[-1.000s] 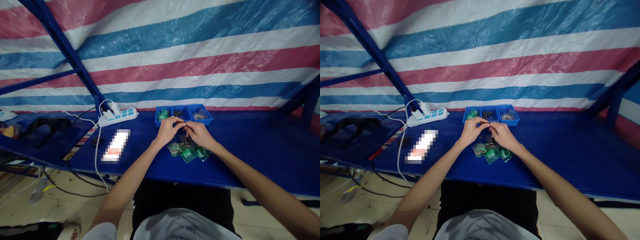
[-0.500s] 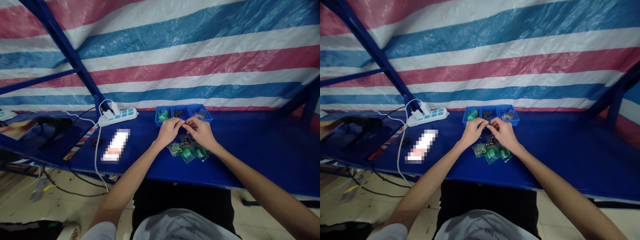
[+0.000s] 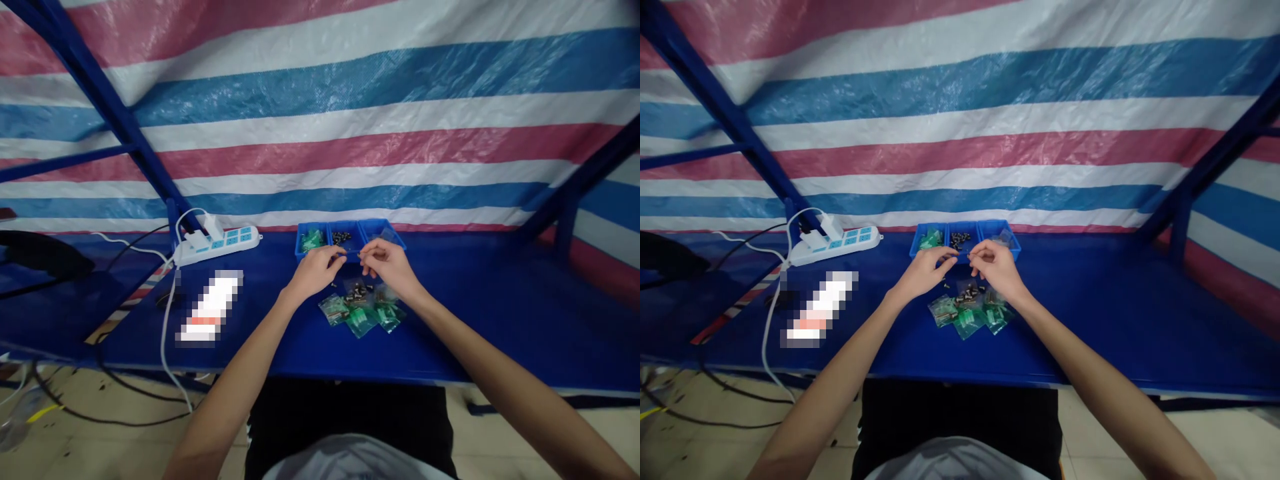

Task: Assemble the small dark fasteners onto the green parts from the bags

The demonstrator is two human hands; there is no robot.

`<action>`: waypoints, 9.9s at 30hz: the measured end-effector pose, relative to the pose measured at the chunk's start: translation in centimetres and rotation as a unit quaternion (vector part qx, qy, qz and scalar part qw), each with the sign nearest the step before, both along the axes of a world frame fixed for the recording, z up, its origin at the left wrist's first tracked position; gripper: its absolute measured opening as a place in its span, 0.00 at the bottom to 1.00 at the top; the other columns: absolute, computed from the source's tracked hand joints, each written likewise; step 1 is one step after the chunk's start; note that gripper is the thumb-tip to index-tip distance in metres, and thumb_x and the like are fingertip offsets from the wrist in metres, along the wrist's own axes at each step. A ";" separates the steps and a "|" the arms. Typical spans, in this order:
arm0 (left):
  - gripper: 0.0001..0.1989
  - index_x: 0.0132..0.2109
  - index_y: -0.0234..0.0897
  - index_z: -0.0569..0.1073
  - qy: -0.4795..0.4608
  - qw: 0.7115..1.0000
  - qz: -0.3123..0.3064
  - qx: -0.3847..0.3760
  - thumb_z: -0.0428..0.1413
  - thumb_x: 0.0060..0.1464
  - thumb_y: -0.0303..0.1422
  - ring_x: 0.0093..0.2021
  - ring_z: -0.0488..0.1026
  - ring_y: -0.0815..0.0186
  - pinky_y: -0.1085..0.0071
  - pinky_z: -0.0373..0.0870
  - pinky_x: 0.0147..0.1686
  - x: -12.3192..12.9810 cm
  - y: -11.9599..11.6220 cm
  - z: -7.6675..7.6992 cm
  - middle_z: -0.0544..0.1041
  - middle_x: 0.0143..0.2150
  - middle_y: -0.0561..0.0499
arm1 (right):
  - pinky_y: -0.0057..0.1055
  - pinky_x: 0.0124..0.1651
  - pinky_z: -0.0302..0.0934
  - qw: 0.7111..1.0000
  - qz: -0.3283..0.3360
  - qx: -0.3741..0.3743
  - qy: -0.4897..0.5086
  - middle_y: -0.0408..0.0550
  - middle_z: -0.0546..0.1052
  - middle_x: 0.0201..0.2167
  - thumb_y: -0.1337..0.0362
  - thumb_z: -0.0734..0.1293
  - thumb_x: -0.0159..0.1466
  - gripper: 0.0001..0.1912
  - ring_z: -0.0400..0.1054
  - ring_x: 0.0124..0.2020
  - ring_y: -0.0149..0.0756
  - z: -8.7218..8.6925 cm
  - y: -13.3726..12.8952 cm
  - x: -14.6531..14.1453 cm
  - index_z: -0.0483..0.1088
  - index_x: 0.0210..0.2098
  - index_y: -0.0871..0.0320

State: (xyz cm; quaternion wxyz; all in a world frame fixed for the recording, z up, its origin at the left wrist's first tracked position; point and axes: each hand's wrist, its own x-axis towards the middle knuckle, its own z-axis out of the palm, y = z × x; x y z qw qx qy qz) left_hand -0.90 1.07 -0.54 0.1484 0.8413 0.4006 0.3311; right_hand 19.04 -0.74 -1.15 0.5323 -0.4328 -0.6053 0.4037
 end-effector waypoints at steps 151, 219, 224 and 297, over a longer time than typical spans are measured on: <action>0.07 0.47 0.39 0.74 -0.071 0.995 -0.032 0.055 0.56 0.62 0.31 0.37 0.77 0.66 0.71 0.72 0.38 1.8 -1.3 -0.8 0.80 0.39 0.51 | 0.30 0.31 0.52 0.954 0.017 0.105 -0.281 0.42 0.68 0.19 0.56 0.55 0.72 0.23 0.63 0.23 0.32 0.3 -0.7 -0.1 0.63 0.23 0.56; 0.15 0.56 0.39 0.69 0.017 0.994 0.004 0.112 0.42 0.71 0.32 0.45 0.76 0.62 0.67 0.73 0.43 1.3 -1.6 0.0 0.75 0.49 0.46 | 0.23 0.17 0.40 0.981 0.021 -0.124 0.146 0.41 0.73 0.21 0.56 0.78 0.50 0.18 0.65 0.20 0.27 0.7 0.4 0.7 0.67 0.29 0.57; 0.14 0.54 0.38 0.70 0.014 0.993 0.039 0.107 0.43 0.69 0.29 0.46 0.76 0.60 0.65 0.74 0.44 1.2 -1.7 0.5 0.75 0.49 0.45 | 0.25 0.24 0.56 0.982 0.046 -0.088 0.159 0.52 0.80 0.47 0.55 0.74 0.55 0.23 0.78 0.42 0.42 0.8 0.8 1.0 0.70 0.48 0.51; 0.10 0.43 0.37 0.74 0.055 0.997 -0.010 0.053 0.52 0.66 0.37 0.39 0.73 0.64 0.70 0.67 0.35 0.6 -1.1 0.1 0.75 0.42 0.49 | 0.34 0.37 0.66 0.972 -0.001 0.124 -0.201 0.47 0.79 0.32 0.64 0.63 0.66 0.07 0.74 0.32 0.39 -0.9 -0.3 -0.3 0.73 0.39 0.55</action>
